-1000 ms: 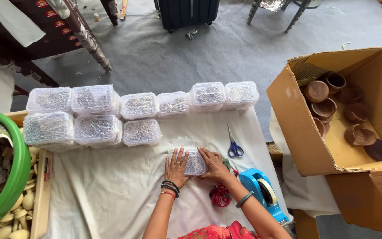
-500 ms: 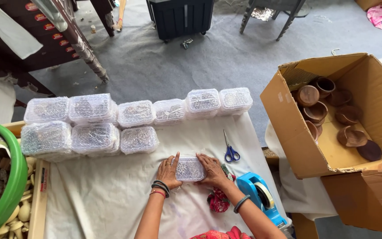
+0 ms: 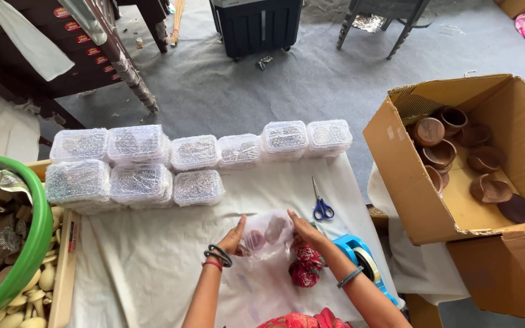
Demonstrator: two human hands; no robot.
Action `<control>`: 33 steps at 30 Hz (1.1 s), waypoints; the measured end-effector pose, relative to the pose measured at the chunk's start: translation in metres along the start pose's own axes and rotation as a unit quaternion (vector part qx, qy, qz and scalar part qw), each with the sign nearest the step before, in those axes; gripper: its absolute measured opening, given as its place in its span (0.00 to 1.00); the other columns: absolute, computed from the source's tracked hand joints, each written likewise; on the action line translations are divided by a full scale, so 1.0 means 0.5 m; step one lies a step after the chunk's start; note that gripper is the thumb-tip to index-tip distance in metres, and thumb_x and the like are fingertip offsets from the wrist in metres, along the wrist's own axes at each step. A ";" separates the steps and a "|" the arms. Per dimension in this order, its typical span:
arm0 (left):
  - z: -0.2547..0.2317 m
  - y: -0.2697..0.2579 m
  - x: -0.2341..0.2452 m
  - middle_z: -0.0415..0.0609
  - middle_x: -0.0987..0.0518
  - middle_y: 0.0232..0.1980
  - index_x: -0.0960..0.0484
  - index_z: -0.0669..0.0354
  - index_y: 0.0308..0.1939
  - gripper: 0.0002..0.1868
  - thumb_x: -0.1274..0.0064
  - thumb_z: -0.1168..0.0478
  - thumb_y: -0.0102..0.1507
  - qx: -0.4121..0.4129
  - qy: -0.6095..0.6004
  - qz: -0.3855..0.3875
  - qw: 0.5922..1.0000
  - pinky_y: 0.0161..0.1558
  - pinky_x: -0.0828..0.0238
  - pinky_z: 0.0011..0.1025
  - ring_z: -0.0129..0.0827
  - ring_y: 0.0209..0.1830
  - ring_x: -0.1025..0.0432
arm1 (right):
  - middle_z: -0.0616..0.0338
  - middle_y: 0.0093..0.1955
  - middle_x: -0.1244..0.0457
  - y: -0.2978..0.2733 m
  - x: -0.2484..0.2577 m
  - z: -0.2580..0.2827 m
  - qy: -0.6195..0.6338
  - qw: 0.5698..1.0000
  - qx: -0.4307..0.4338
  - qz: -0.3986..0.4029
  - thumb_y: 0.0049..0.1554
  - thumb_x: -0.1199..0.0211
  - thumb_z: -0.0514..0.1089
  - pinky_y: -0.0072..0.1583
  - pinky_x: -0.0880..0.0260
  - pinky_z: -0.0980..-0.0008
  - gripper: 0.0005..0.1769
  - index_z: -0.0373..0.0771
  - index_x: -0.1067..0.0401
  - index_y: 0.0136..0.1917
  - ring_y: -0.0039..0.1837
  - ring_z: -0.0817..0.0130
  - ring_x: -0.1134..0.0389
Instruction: The person places a small decorative item into a clear plastic container and closes the lid. They then wrap the container in bubble wrap and secure it with clear packing tape, repeating the process for multiple items.
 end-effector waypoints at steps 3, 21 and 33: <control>-0.002 -0.008 -0.008 0.49 0.22 0.61 0.32 0.43 0.73 0.46 0.60 0.22 0.59 -0.031 -0.178 -0.069 0.981 0.34 0.26 0.37 0.32 0.25 0.31 | 0.54 0.45 0.39 0.006 0.005 -0.008 0.066 0.997 -0.046 -0.020 0.61 0.57 0.75 0.44 0.29 0.61 0.42 0.36 0.32 0.66 0.42 0.63 0.35; 0.135 -0.085 -0.059 0.54 0.18 0.41 0.44 0.59 0.74 0.41 0.39 0.57 0.62 -0.148 -0.300 -0.238 0.912 0.38 0.28 0.29 0.36 0.34 0.21 | 0.56 0.44 0.31 -0.201 -0.073 0.008 -0.289 0.905 0.240 -0.201 0.50 0.27 0.47 0.50 0.30 0.68 0.38 0.42 0.34 0.72 0.45 0.69 0.30; 0.093 -0.009 -0.019 0.52 0.14 0.47 0.22 0.62 0.59 0.19 0.51 0.67 0.64 -0.140 -0.483 -0.152 0.851 0.54 0.26 0.35 0.37 0.47 0.18 | 0.58 0.51 0.29 -0.013 0.002 -0.023 0.228 0.962 0.149 -0.024 0.58 0.36 0.40 0.49 0.31 0.72 0.18 0.34 0.25 0.61 0.49 0.74 0.32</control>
Point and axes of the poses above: each hand's wrist, its own y-axis towards the middle knuckle, its own x-axis out of the back of the hand, z = x × y, the point moved 5 cm from there along y, towards the middle knuckle
